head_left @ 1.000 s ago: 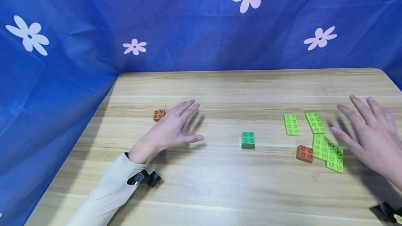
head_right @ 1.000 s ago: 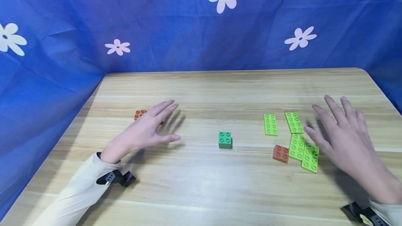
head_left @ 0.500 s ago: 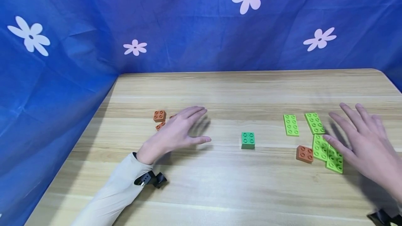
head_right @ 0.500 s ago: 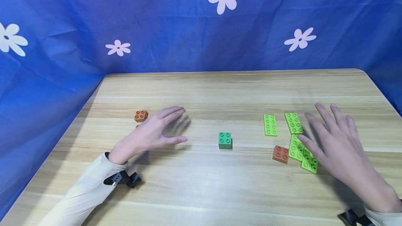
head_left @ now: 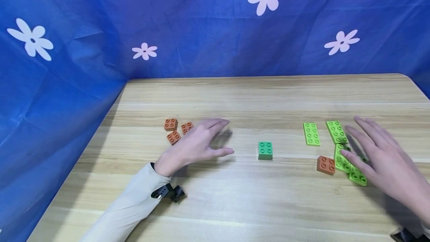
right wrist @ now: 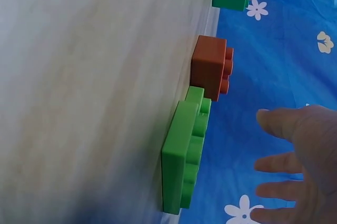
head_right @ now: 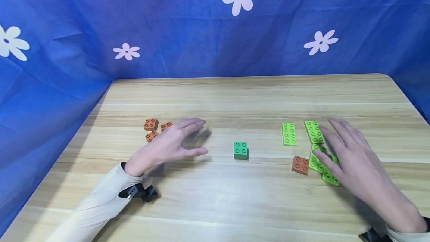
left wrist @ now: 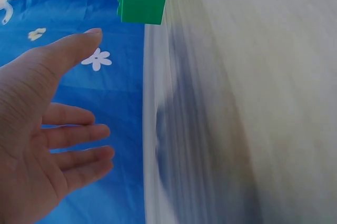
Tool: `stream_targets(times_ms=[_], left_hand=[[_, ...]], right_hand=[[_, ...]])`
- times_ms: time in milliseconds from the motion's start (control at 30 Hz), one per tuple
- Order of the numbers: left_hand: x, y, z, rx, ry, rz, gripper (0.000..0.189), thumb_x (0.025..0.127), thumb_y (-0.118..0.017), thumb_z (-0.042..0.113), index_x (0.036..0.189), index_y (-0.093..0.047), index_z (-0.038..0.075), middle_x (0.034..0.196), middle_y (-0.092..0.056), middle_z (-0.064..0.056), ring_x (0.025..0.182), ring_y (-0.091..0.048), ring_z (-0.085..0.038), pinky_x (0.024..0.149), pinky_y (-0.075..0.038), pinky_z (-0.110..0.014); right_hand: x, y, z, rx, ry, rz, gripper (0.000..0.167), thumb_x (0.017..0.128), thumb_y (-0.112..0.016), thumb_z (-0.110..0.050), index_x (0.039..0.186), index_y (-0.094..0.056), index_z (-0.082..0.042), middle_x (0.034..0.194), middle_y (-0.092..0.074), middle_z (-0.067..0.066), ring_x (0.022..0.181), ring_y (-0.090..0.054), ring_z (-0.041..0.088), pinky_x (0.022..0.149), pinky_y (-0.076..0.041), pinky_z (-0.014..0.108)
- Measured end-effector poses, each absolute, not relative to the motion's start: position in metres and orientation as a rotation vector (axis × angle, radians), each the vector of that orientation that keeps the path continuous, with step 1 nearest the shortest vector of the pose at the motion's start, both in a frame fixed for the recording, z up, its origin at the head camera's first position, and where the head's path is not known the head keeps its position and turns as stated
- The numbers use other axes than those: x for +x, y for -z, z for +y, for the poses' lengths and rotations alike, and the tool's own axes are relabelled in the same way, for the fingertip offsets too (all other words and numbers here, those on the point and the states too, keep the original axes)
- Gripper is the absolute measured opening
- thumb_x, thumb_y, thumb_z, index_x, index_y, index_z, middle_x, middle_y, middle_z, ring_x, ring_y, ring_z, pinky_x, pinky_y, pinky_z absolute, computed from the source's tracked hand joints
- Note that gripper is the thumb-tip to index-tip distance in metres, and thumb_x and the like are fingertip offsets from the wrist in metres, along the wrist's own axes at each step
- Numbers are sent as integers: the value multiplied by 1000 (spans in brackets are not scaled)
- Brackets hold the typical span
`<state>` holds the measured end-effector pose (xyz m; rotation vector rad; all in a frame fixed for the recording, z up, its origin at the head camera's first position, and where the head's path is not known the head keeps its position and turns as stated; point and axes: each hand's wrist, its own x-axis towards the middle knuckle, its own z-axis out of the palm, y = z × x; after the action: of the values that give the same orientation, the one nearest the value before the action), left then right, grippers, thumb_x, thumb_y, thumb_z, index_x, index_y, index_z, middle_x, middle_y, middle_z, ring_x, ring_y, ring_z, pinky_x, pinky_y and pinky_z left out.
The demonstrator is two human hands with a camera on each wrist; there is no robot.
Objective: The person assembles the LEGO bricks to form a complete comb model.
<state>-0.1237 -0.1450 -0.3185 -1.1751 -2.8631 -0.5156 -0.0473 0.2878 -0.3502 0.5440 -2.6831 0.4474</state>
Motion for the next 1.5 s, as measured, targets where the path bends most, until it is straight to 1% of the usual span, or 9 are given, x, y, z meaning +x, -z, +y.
stream_targets(times_ms=[100,267,400,500,633,733,1000,1367,1500], left_hand=[[-123,319,-142,-1175,527,-2876,85,80,-71,55,139,-47,-1,138,-51,-19,125,-51,-32,105,-42,-40],[-122,321,-137,-1195,528,-2870,83,81,-71,54,138,-48,-1,138,-52,-19,125,-51,-31,104,-43,-39],[-121,323,-133,-1205,539,-2871,81,81,-72,53,137,-49,-2,137,-53,-18,125,-52,-29,104,-43,-37],[-120,324,-129,-1223,553,-2860,80,81,-72,52,135,-51,-2,136,-54,-17,124,-53,-28,105,-43,-36],[-119,325,-124,-1257,590,-2855,78,81,-73,50,134,-52,-3,135,-54,-18,125,-53,-29,105,-42,-35],[-118,324,-120,-1273,603,-2865,77,82,-71,51,134,-52,-3,136,-54,-18,124,-53,-29,105,-42,-35],[-119,328,-106,-1328,589,-2852,74,83,-71,51,132,-55,-2,133,-57,-17,122,-55,-27,105,-43,-33],[-119,333,-95,-1385,556,-2802,69,84,-72,46,129,-57,-4,130,-58,-18,122,-55,-28,106,-42,-32],[-120,334,-90,-1408,567,-2802,67,84,-72,45,128,-58,-3,129,-60,-16,121,-56,-26,106,-41,-32]], right_hand=[[-45,351,286,547,-445,-2698,59,91,-67,-34,133,-51,3,144,-39,28,138,-28,43,116,-16,54],[-42,353,281,545,-405,-2744,65,85,-73,-37,132,-52,4,138,-44,26,125,-41,47,112,-25,55],[-38,355,278,539,-414,-2767,67,81,-76,-38,130,-54,2,135,-48,24,121,-44,46,110,-29,56],[-36,355,277,533,-411,-2768,68,78,-78,-40,128,-56,2,131,-51,23,118,-46,44,103,-35,58],[-34,355,275,516,-373,-2770,74,71,-82,-46,123,-60,2,127,-54,23,113,-51,44,87,-44,63],[-33,355,274,505,-375,-2770,76,67,-83,-47,122,-62,1,125,-56,22,111,-53,43,80,-47,64],[-32,356,269,542,-377,-2723,69,64,-85,-46,113,-66,-1,116,-61,20,104,-57,40,77,-49,60],[-34,358,266,620,-348,-2663,63,70,-79,-54,103,-71,-1,105,-64,18,95,-61,36,72,-52,55],[-36,359,264,661,-355,-2632,69,78,-65,-66,102,-72,-2,101,-66,16,92,-63,35,70,-53,53]])
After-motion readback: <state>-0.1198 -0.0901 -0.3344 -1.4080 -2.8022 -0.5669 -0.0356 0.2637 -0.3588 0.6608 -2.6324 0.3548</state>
